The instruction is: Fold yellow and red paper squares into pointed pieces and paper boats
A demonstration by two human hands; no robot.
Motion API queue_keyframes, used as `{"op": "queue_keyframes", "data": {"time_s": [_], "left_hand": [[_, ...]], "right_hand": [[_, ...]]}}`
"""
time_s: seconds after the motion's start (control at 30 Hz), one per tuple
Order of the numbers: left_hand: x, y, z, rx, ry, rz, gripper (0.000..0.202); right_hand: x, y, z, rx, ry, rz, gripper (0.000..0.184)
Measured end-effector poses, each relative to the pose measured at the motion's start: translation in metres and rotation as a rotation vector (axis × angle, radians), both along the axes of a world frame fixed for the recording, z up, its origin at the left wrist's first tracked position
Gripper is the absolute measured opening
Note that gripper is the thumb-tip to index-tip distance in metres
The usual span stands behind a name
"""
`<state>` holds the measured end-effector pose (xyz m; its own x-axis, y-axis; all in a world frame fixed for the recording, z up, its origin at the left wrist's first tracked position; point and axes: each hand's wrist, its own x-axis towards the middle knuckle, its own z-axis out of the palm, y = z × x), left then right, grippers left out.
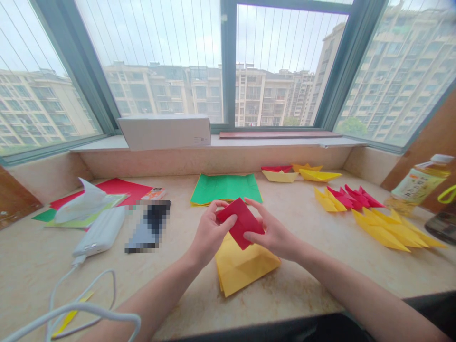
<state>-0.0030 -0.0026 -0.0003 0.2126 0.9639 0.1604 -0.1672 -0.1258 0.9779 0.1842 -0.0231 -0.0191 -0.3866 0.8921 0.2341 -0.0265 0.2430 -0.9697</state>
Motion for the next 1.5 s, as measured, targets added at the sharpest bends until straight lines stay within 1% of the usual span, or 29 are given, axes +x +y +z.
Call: {"op": "queue_keyframes", "data": {"time_s": [0.1,0.2,0.33,0.43,0.53,0.6,0.67,0.73,0.8,0.87,0.97,1.13,1.23,1.3,1.33,1.4,1.5], "left_hand": [[-0.001,0.001,0.002,0.011,0.006,-0.001,0.036],[-0.002,0.002,0.004,-0.01,0.028,-0.042,0.034],[-0.001,-0.002,0.003,-0.04,0.17,-0.125,0.027],[0.001,-0.005,0.0,-0.051,0.215,-0.236,0.025],[0.003,-0.007,-0.005,-0.036,0.232,-0.327,0.028],[0.003,-0.008,-0.007,-0.032,0.234,-0.342,0.031],[0.004,-0.007,-0.008,-0.026,0.236,-0.307,0.033],[0.005,-0.007,-0.008,-0.015,0.231,-0.268,0.033],[0.005,-0.006,-0.007,-0.005,0.212,-0.251,0.032],[0.005,-0.006,-0.005,-0.002,0.181,-0.234,0.032],[0.004,-0.007,-0.002,-0.008,0.138,-0.228,0.037],[0.004,-0.011,0.003,-0.039,0.071,-0.289,0.046],[0.004,-0.012,0.004,-0.059,0.076,-0.268,0.048],[0.004,-0.013,0.005,-0.067,0.086,-0.256,0.046],[0.004,-0.012,0.005,-0.069,0.085,-0.255,0.044],[0.003,-0.012,0.006,-0.069,0.075,-0.255,0.042],[0.003,-0.011,0.004,-0.059,0.051,-0.262,0.042]], "right_hand": [[0.005,0.005,0.003,0.018,0.017,-0.112,0.068],[0.012,0.012,0.005,0.048,0.041,-0.247,0.054],[0.016,0.016,0.005,0.122,0.005,-0.388,0.033],[0.014,0.015,0.004,0.165,-0.038,-0.431,0.024],[0.012,0.012,0.003,0.258,-0.14,-0.48,0.017],[0.011,0.01,0.003,0.353,-0.204,-0.504,0.009],[0.011,0.008,0.003,0.449,-0.234,-0.472,0.003],[0.01,0.005,0.003,0.535,-0.253,-0.382,0.005],[0.008,0.002,0.003,0.599,-0.299,-0.292,0.014],[0.007,0.001,0.002,0.646,-0.351,-0.252,0.024],[0.007,0.002,0.0,0.697,-0.387,-0.26,0.031],[0.012,0.005,0.002,0.754,-0.421,-0.264,0.031],[0.014,0.005,0.004,0.79,-0.444,-0.248,0.03],[0.015,0.005,0.005,0.816,-0.446,-0.233,0.027],[0.016,0.004,0.006,0.82,-0.436,-0.226,0.026],[0.016,0.003,0.007,0.78,-0.379,-0.23,0.024],[0.014,0.001,0.007,0.634,-0.269,-0.323,0.025]]}}
